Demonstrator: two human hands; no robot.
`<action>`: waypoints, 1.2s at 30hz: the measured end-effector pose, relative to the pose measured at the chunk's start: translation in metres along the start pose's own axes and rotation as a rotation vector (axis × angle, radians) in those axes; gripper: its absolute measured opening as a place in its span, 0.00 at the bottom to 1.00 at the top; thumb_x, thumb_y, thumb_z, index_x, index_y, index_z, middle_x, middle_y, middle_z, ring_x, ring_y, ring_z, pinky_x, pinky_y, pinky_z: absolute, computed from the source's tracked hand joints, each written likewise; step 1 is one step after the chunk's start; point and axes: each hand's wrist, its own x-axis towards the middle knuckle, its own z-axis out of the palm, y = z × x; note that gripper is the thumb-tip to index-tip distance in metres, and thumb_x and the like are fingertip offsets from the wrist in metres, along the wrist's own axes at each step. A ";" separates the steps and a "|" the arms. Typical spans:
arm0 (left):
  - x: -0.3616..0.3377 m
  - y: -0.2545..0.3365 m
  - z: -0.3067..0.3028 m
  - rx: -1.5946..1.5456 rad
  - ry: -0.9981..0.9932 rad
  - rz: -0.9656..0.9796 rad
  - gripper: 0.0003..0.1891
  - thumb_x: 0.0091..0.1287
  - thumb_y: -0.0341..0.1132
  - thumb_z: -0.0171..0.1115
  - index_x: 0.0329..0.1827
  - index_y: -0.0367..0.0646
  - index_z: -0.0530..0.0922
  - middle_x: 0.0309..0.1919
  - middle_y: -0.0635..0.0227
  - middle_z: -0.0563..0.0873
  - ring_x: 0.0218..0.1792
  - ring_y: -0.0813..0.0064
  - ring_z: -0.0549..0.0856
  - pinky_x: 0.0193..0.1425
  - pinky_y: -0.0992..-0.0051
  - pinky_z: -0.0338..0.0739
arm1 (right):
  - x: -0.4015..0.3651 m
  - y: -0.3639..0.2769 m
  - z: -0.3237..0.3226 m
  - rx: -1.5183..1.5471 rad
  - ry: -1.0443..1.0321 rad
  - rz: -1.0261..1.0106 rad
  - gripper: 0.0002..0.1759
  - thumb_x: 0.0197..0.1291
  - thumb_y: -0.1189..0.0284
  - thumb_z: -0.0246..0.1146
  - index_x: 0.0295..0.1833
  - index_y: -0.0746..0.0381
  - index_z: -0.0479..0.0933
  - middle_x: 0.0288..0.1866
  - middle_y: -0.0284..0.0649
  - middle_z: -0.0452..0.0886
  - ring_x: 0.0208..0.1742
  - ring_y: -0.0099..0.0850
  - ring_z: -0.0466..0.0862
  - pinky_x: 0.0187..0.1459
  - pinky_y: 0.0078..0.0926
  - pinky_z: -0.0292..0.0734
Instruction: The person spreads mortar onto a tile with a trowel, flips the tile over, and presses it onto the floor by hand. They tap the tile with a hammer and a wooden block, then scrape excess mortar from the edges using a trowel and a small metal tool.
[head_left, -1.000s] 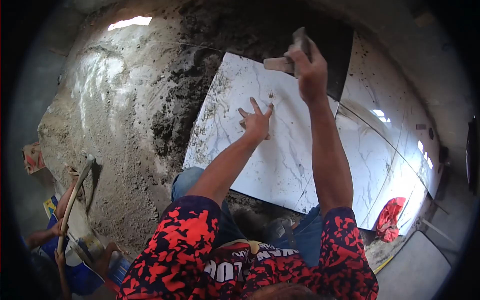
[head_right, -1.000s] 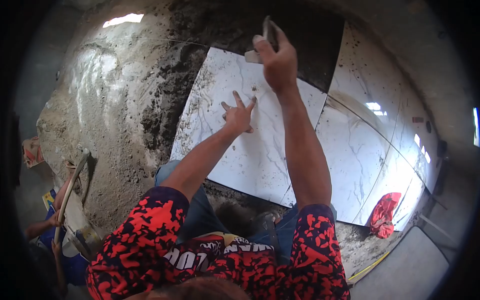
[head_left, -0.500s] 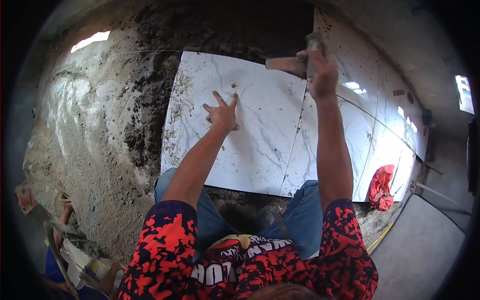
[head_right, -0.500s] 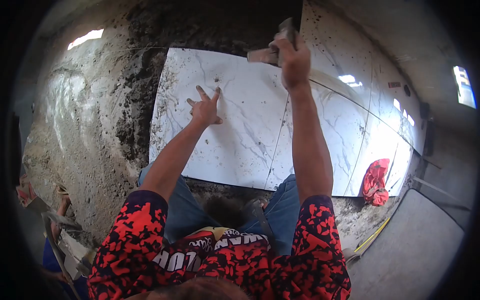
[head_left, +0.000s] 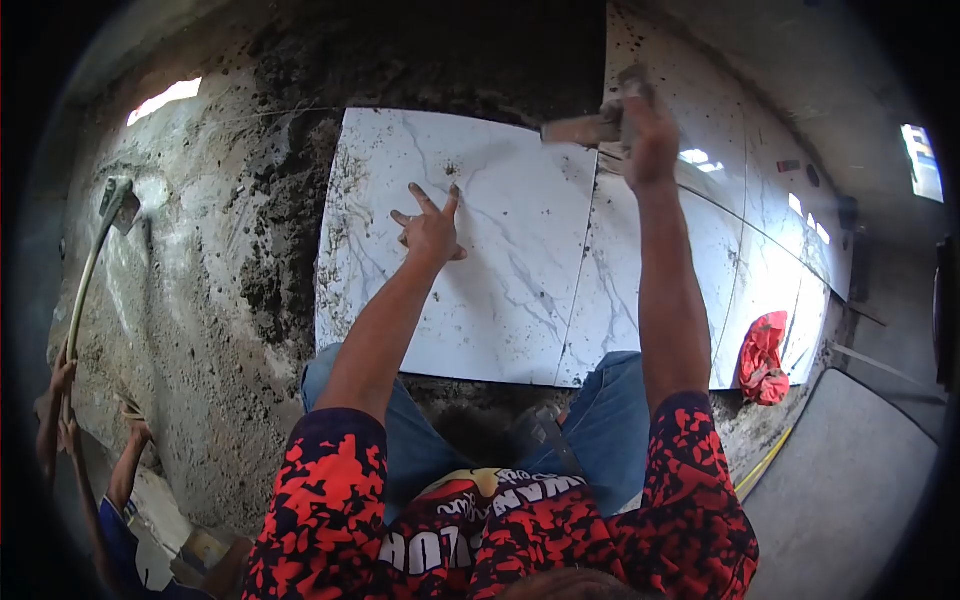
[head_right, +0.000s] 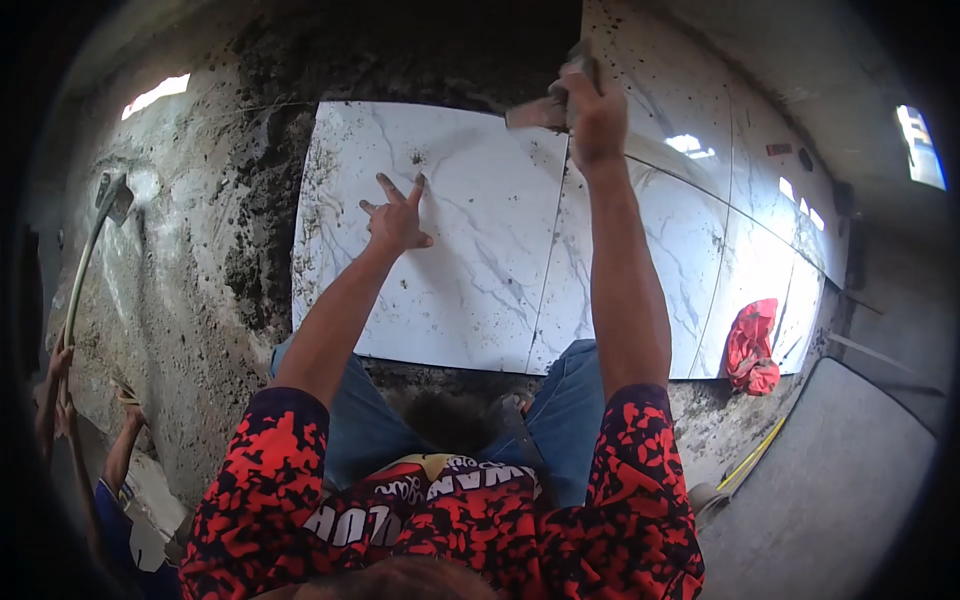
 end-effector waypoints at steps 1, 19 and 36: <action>0.004 0.000 0.002 0.003 0.005 -0.012 0.66 0.41 0.58 0.77 0.77 0.63 0.36 0.70 0.25 0.40 0.51 0.31 0.79 0.64 0.37 0.63 | -0.003 -0.005 -0.002 0.087 -0.008 -0.046 0.14 0.58 0.66 0.61 0.43 0.65 0.77 0.33 0.36 0.78 0.36 0.27 0.78 0.41 0.25 0.73; -0.005 -0.002 0.013 0.002 0.026 0.016 0.65 0.42 0.56 0.77 0.78 0.61 0.38 0.68 0.22 0.42 0.48 0.33 0.81 0.65 0.34 0.58 | -0.007 0.032 0.031 -0.067 -0.054 -0.121 0.18 0.59 0.65 0.62 0.46 0.70 0.76 0.34 0.38 0.79 0.35 0.26 0.77 0.39 0.24 0.73; -0.005 -0.002 -0.001 -0.101 0.012 0.002 0.64 0.40 0.53 0.79 0.77 0.65 0.41 0.70 0.26 0.40 0.54 0.14 0.67 0.58 0.35 0.69 | -0.007 0.040 0.136 -0.294 -0.132 -0.209 0.18 0.60 0.66 0.61 0.50 0.68 0.75 0.36 0.36 0.78 0.36 0.24 0.77 0.42 0.23 0.74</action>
